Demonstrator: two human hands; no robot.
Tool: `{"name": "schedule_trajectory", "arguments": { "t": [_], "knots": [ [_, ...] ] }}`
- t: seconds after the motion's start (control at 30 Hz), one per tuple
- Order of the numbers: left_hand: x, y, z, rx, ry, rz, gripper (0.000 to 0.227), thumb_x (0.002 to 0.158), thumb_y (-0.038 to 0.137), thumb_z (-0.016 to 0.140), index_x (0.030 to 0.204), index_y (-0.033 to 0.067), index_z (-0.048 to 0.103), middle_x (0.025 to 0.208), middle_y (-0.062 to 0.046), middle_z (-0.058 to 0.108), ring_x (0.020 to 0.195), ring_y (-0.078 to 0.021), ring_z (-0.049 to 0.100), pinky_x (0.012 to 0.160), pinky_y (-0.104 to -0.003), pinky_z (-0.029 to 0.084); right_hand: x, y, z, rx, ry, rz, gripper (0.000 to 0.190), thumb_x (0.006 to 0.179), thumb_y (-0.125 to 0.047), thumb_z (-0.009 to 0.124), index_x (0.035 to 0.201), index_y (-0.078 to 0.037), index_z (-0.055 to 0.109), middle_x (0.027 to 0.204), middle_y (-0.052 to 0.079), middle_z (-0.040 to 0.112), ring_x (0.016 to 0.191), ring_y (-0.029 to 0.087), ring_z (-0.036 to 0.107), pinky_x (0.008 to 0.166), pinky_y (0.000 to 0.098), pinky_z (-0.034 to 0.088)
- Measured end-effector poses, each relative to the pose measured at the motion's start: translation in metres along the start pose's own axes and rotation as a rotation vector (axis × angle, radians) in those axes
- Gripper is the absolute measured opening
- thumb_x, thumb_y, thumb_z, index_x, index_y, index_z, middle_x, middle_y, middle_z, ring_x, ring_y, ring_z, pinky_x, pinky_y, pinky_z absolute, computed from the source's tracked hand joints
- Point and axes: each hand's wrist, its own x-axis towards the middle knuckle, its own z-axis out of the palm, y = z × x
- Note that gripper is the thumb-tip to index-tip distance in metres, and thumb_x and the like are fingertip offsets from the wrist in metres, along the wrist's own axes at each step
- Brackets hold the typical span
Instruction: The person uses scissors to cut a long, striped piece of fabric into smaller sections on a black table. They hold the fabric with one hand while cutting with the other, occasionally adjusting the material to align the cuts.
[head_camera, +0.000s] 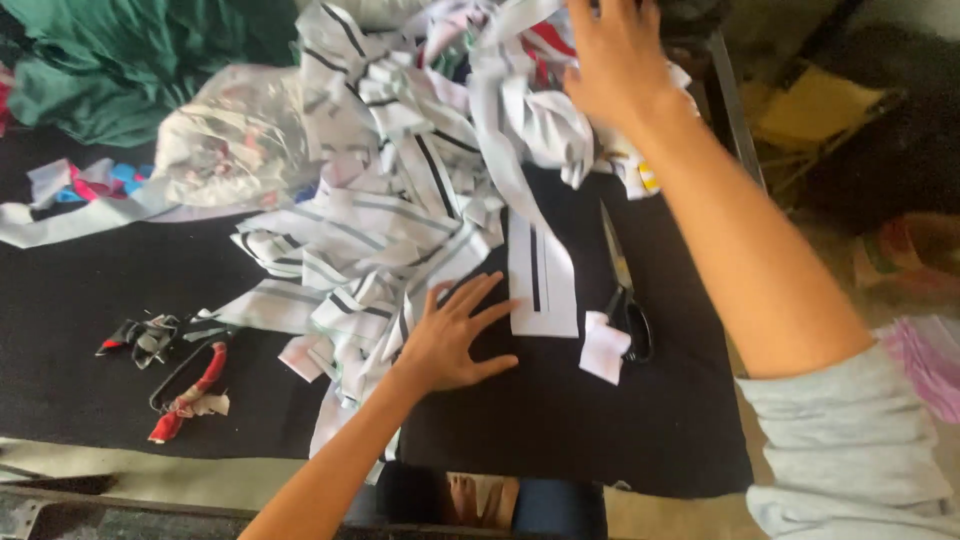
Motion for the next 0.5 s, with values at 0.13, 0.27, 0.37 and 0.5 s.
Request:
{"name": "schedule_trajectory", "arguments": {
  "t": [0.13, 0.27, 0.37, 0.5],
  "knots": [
    [0.0, 0.004, 0.003, 0.018, -0.041, -0.016, 0.075, 0.087, 0.073, 0.059, 0.144, 0.0247, 0.054, 0.159, -0.011, 0.041, 0.149, -0.0246, 0.036, 0.116, -0.056, 0.023, -0.093, -0.071, 0.016, 0.266, -0.207, 0.248, 0.037, 0.083, -0.025, 0.072, 0.11, -0.003, 0.062, 0.099, 0.019, 0.06, 0.089, 0.043, 0.069, 0.077, 0.0569, 0.056],
    [-0.001, 0.006, 0.003, -0.03, -0.042, -0.021, 0.06, 0.088, 0.069, 0.06, 0.125, 0.021, 0.062, 0.161, -0.005, 0.04, 0.15, -0.0213, 0.036, 0.117, -0.057, 0.023, -0.164, -0.14, 0.016, 0.371, -0.45, 0.078, 0.04, 0.088, -0.025, 0.068, 0.125, -0.011, 0.064, 0.124, 0.022, 0.061, 0.116, 0.043, 0.062, 0.09, 0.0554, 0.051],
    [-0.002, 0.006, 0.007, -0.06, -0.023, 0.013, 0.049, 0.092, 0.062, 0.061, 0.114, 0.018, 0.063, 0.159, -0.004, 0.044, 0.15, -0.0187, 0.036, 0.118, -0.055, 0.023, -0.188, -0.152, 0.02, 0.304, -0.523, 0.056, 0.054, 0.092, -0.033, 0.067, 0.141, -0.013, 0.056, 0.135, 0.022, 0.057, 0.122, 0.04, 0.06, 0.092, 0.0547, 0.049],
    [-0.005, 0.006, 0.014, -0.06, 0.052, 0.044, 0.038, 0.099, 0.053, 0.059, 0.099, 0.0148, 0.063, 0.156, -0.004, 0.05, 0.149, -0.0173, 0.04, 0.118, -0.053, 0.025, -0.205, -0.127, 0.037, 0.047, -0.362, 0.156, 0.066, 0.091, -0.063, 0.056, 0.109, -0.001, 0.072, 0.097, 0.017, 0.071, 0.094, 0.036, 0.069, 0.077, 0.0528, 0.047]
  ]
}}
